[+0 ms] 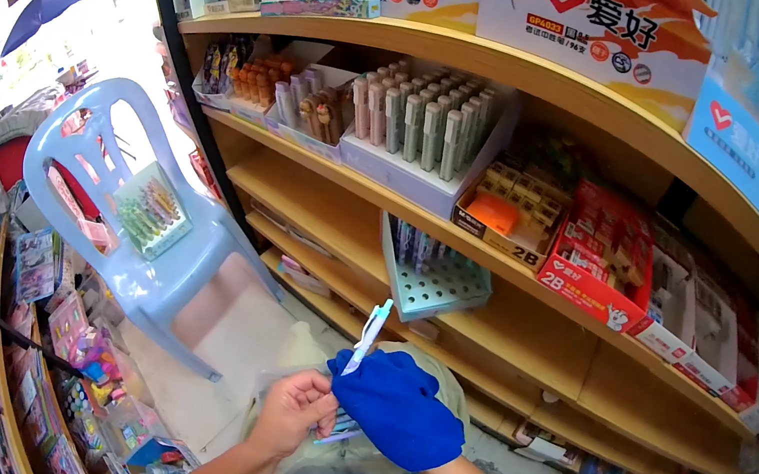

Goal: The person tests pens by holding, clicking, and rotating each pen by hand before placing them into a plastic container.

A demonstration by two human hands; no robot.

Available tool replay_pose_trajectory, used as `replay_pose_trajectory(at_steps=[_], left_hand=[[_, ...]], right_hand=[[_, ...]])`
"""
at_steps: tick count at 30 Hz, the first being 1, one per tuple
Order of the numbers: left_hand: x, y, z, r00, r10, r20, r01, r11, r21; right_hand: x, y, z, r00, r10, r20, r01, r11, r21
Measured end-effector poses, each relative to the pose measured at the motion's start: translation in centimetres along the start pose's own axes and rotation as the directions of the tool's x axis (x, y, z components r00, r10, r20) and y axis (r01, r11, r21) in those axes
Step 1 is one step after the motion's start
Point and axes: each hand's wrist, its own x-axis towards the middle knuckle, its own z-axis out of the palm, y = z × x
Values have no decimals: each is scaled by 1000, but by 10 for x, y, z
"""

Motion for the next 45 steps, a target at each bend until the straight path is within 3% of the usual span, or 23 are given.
replay_pose_trajectory(at_steps=[5, 10, 13, 16, 17, 19, 23, 26, 28, 30, 34, 35, 40, 43, 45], left_hand=[[1, 4, -2, 988, -99, 116, 130, 944, -303], [2, 8, -8, 959, -173, 226, 242, 913, -329], [2, 8, -7, 959, -151, 240, 232, 904, -358], [2, 9, -5, 966, -133, 223, 211, 902, -376], [2, 9, -4, 968, -129, 215, 204, 902, -381], [2, 6, -1, 987, -94, 130, 132, 937, -324], [0, 1, 3, 999, -38, 27, 41, 991, -126], [2, 0, 0, 998, -30, 61, 40, 983, -177], [2, 4, -1, 991, -88, 104, 111, 963, -244], [3, 8, -4, 976, -145, 165, 191, 931, -312], [5, 8, -9, 944, -200, 263, 294, 870, -395], [5, 8, -9, 941, -201, 273, 301, 864, -403], [2, 8, -5, 970, -151, 189, 212, 908, -362], [1, 4, -1, 992, -89, 92, 111, 958, -266], [0, 1, 2, 998, -47, 47, 55, 982, -179]], right_hand=[[2, -10, -11, 987, 161, 1, -158, 970, 185], [-1, -8, -6, 969, 244, -31, -223, 924, 311], [0, -8, -6, 980, 196, -16, -190, 964, 187], [5, -11, -18, 987, 124, 99, -122, 992, -20], [4, -9, -16, 995, 86, 57, -85, 996, -17], [-1, -5, -7, 1000, 10, -26, -11, 1000, -14], [0, -5, -2, 995, 90, 42, -90, 996, 6], [4, -9, -8, 994, 105, 19, -104, 994, -26], [5, -5, -4, 996, 44, -81, -52, 993, -106], [1, -2, -3, 997, 51, -66, -57, 993, -104], [-3, 1, 6, 974, 177, -142, -156, 977, 149], [-3, 0, 6, 974, 154, -163, -134, 983, 127], [-1, 0, 3, 982, -8, -190, 1, 999, -36], [0, -2, 1, 993, -1, -120, -12, 994, -107], [-1, -5, 4, 988, 85, -126, -87, 996, -11]])
